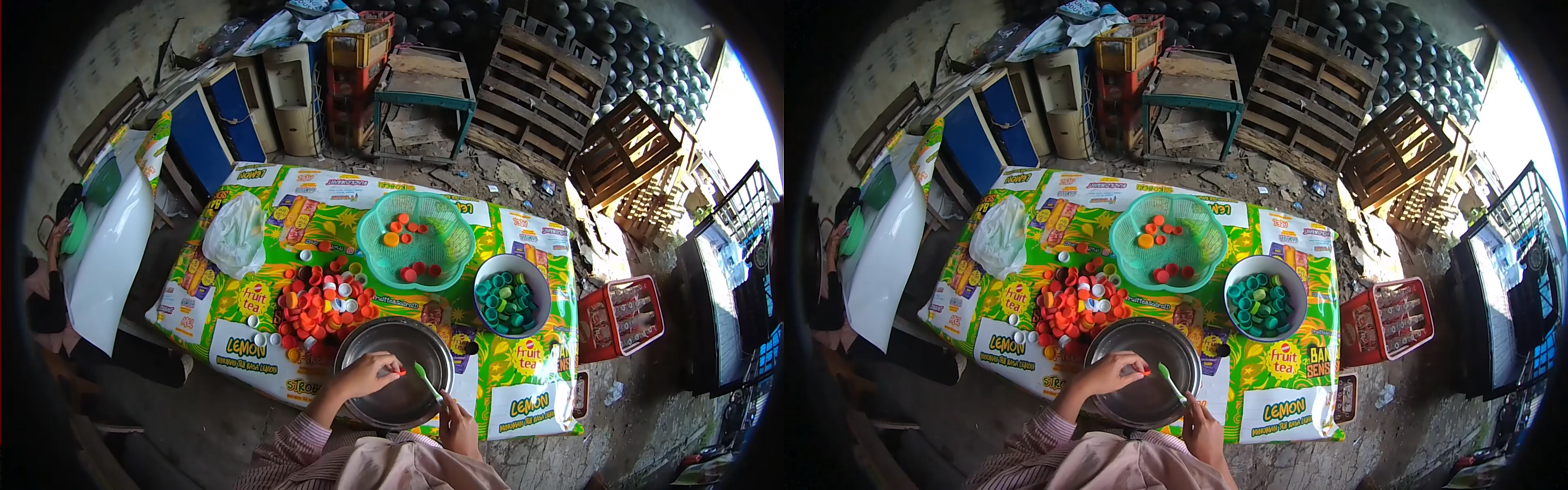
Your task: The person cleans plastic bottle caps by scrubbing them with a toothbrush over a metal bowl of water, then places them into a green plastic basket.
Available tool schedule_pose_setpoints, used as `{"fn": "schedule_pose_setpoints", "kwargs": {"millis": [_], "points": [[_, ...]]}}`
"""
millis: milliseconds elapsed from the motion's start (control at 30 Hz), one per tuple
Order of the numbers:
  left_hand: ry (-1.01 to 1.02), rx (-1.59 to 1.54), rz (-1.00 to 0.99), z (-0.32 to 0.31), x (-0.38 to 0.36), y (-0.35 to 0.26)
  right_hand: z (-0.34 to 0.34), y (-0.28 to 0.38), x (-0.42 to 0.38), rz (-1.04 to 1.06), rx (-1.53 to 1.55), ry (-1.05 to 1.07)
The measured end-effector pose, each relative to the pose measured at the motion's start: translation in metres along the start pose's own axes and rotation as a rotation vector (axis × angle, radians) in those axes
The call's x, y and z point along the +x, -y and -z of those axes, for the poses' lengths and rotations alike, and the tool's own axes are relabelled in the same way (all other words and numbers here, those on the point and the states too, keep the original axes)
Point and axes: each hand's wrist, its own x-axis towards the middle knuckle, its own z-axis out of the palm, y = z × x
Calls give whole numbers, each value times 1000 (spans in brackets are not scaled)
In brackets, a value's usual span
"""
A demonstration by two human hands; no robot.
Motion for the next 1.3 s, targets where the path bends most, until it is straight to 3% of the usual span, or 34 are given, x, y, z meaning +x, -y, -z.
{"fn": "schedule_pose_setpoints", "kwargs": {"millis": [100, 300, 333, 367, 400, 433, 467, 500, 567, 667, 867, 1067, 1300], "points": [[-135, -225, 59, 33, 48, 7, 1, -2, 0, -15, 10, 12], [-441, 175, -138, 90, 196, 66, 3, 2, -13, -112, -29, -69], [-342, 250, -16, 100, 212, 70, 4, 4, -15, -136, -15, -73], [-339, 251, -26, 99, 217, 75, 3, 4, -18, -159, 0, -76], [-433, 316, 2, 94, 216, 70, 2, 4, -20, -153, 7, -113], [-522, 375, 38, 86, 213, 66, 2, 1, -22, -164, 2, -113], [-414, 264, 37, 92, 208, 67, 3, -1, -26, -180, -14, -99], [-509, 279, -79, 90, 197, 63, 4, -1, -27, -191, -26, -85], [-499, -19, 53, 97, 159, 33, 5, 0, -27, -192, -23, -84], [-674, -66, -45, 115, 101, 46, 5, 1, -24, -136, 9, -71], [-934, -79, 243, 138, -36, 80, 6, 5, -6, -24, 17, -69], [-873, 319, 400, 95, -119, 100, 3, 5, 8, 104, -4, -61], [-859, 488, 407, 35, -125, 105, -1, 17, 14, 146, -17, 12]]}}
